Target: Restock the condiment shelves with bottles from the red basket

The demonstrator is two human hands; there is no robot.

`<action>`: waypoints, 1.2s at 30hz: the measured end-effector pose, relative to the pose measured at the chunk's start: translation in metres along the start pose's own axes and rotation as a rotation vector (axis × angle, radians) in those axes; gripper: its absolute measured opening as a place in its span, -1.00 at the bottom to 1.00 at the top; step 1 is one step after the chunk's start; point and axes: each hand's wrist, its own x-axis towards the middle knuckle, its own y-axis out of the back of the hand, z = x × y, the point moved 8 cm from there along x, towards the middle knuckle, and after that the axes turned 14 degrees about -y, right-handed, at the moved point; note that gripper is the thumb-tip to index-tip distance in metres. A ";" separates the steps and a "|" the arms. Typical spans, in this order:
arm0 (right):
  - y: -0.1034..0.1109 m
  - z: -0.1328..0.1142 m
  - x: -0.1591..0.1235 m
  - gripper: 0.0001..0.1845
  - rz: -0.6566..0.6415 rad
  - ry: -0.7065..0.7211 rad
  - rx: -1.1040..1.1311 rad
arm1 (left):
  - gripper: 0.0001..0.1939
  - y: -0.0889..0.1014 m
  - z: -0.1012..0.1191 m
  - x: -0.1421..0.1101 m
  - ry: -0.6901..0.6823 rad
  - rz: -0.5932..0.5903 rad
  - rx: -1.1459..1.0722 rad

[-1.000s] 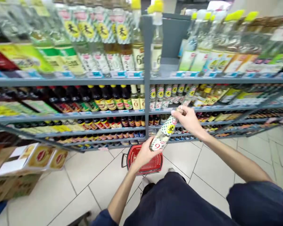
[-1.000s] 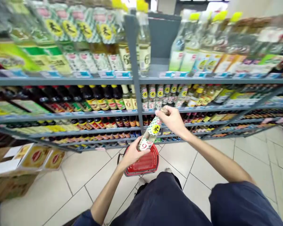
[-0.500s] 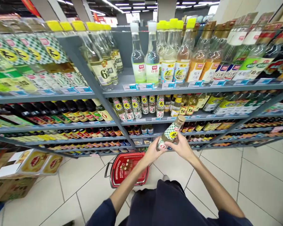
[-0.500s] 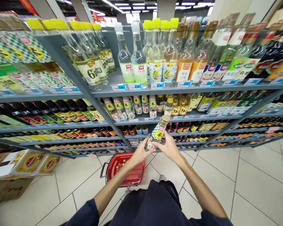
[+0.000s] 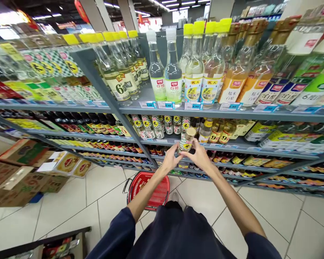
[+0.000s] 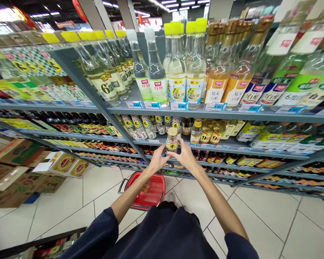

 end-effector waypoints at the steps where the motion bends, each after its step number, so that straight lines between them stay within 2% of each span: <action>1: -0.006 -0.003 0.008 -0.31 0.014 0.038 -0.060 | -0.37 0.007 -0.009 0.003 -0.005 0.026 -0.021; 4: -0.023 -0.012 0.031 -0.43 0.075 0.118 -0.188 | -0.42 0.028 -0.035 0.015 -0.017 0.091 -0.018; 7: -0.040 -0.017 0.057 -0.37 0.096 0.132 -0.230 | -0.47 0.045 -0.059 0.033 -0.023 0.103 0.035; 9: -0.050 -0.013 0.074 -0.31 0.124 0.092 -0.273 | -0.48 0.054 -0.073 0.043 -0.035 0.112 0.033; 12: -0.061 0.002 0.089 -0.27 0.173 0.022 -0.333 | -0.46 0.060 -0.088 0.053 -0.061 0.120 -0.001; 15: -0.066 0.015 0.084 -0.28 0.217 0.027 -0.300 | -0.45 0.058 -0.100 0.057 -0.075 0.103 -0.020; 18: -0.058 0.026 0.067 -0.38 0.287 0.030 -0.245 | -0.46 0.053 -0.114 0.057 -0.051 0.099 -0.035; 22: -0.027 0.048 0.049 -0.57 0.455 -0.003 -0.208 | -0.45 0.046 -0.140 0.056 0.021 0.048 -0.019; 25: -0.012 0.070 0.053 -0.54 0.525 -0.031 -0.260 | -0.47 0.040 -0.155 0.057 0.059 0.009 0.017; 31: -0.016 0.115 0.091 -0.17 0.400 -0.145 -0.299 | -0.46 0.032 -0.171 0.070 0.112 -0.023 0.092; 36: -0.016 0.132 0.102 -0.24 0.279 -0.226 -0.209 | -0.43 0.029 -0.171 0.072 0.113 -0.030 0.119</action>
